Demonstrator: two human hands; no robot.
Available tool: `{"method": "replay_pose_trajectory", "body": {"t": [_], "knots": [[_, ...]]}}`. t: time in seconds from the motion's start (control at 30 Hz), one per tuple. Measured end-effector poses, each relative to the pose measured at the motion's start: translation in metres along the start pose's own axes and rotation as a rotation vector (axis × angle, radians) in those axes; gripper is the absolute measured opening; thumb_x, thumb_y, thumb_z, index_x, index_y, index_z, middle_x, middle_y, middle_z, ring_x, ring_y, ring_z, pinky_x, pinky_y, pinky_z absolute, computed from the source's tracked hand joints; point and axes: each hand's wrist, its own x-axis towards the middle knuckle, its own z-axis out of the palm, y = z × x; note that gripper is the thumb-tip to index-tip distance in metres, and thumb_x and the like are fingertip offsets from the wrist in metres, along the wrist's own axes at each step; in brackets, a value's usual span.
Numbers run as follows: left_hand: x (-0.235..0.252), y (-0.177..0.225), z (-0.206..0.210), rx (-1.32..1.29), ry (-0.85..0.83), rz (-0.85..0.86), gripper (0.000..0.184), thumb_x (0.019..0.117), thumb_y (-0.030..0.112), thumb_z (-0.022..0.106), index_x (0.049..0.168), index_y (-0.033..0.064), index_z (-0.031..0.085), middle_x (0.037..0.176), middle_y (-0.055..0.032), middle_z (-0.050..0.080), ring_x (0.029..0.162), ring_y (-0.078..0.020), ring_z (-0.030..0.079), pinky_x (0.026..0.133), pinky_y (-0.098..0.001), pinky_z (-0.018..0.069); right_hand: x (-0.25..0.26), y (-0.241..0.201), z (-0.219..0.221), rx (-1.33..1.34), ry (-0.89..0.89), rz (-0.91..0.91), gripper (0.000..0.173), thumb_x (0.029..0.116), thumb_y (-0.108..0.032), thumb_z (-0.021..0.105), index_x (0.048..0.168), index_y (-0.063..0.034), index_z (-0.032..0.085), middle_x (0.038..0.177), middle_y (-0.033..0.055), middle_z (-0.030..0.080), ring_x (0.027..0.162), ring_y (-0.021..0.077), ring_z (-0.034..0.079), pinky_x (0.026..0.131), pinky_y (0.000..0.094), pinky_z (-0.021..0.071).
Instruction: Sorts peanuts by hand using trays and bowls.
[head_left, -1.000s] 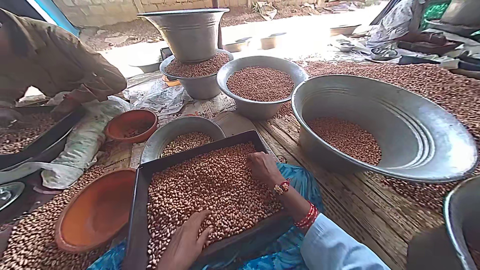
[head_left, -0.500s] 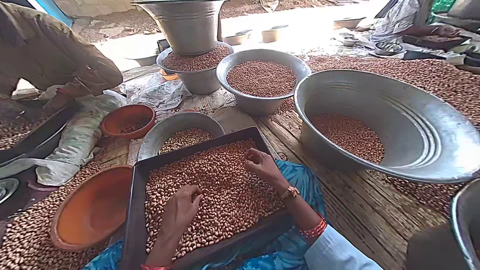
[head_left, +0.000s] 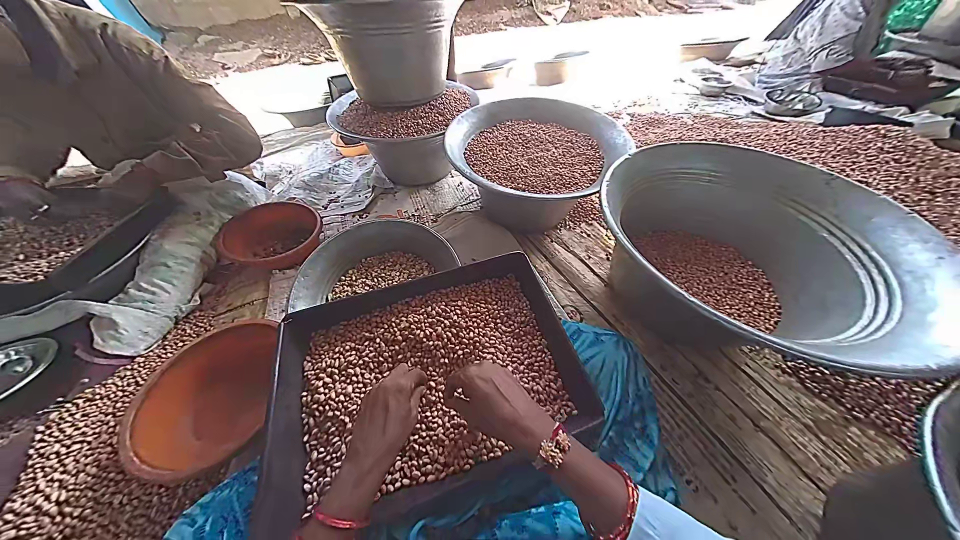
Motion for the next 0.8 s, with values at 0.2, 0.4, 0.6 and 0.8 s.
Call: {"method": "replay_pose_trajectory", "body": {"t": [0.2,0.4,0.6,0.8], "knots": [[0.002,-0.017,-0.017,-0.314,0.009,-0.135,0.018,0.0958,0.008,0.064,0.109,-0.0008,0.072,0.09,-0.0165,0.07,0.079,-0.0292,0.066,0.076,-0.0486,0.0532,0.015,-0.013,0.018,-0.18,-0.088,-0.016,0.021,0.1032,-0.011,0.053,0.106,0.0022,0.07,0.1,0.0235,0.071,0.096,0.0418,0.07,0.079,0.0582,0.0528],[0.006,-0.032,-0.036,-0.366,0.118,-0.214,0.017,0.0982,0.006,0.063,0.113,0.0034,0.071,0.082,-0.012,0.065,0.068,-0.0236,0.058,0.068,-0.0452,0.048,0.014,-0.011,0.022,-0.158,-0.111,0.001,0.022,0.1032,-0.014,0.053,0.111,-0.0015,0.07,0.1,0.0219,0.072,0.097,0.041,0.07,0.08,0.0592,0.0522],[0.023,-0.009,-0.02,-0.053,-0.041,-0.191,0.026,0.1001,0.014,0.064,0.121,0.0006,0.071,0.119,-0.0225,0.07,0.112,-0.0403,0.068,0.098,-0.0578,0.051,0.015,-0.018,0.021,-0.172,-0.156,0.05,0.023,0.1004,-0.017,0.056,0.11,0.001,0.066,0.101,0.0228,0.07,0.1,0.0411,0.069,0.081,0.0593,0.0515],[-0.007,-0.056,-0.048,-0.799,-0.423,0.158,0.01,0.0902,0.012,0.071,0.1,0.0093,0.071,0.086,0.0042,0.072,0.076,-0.0056,0.069,0.074,-0.025,0.0592,-0.014,-0.03,-0.001,0.311,-0.313,-0.387,0.022,0.0995,-0.014,0.066,0.112,0.0016,0.074,0.095,0.0175,0.075,0.086,0.0295,0.072,0.081,0.0514,0.0555]]}}
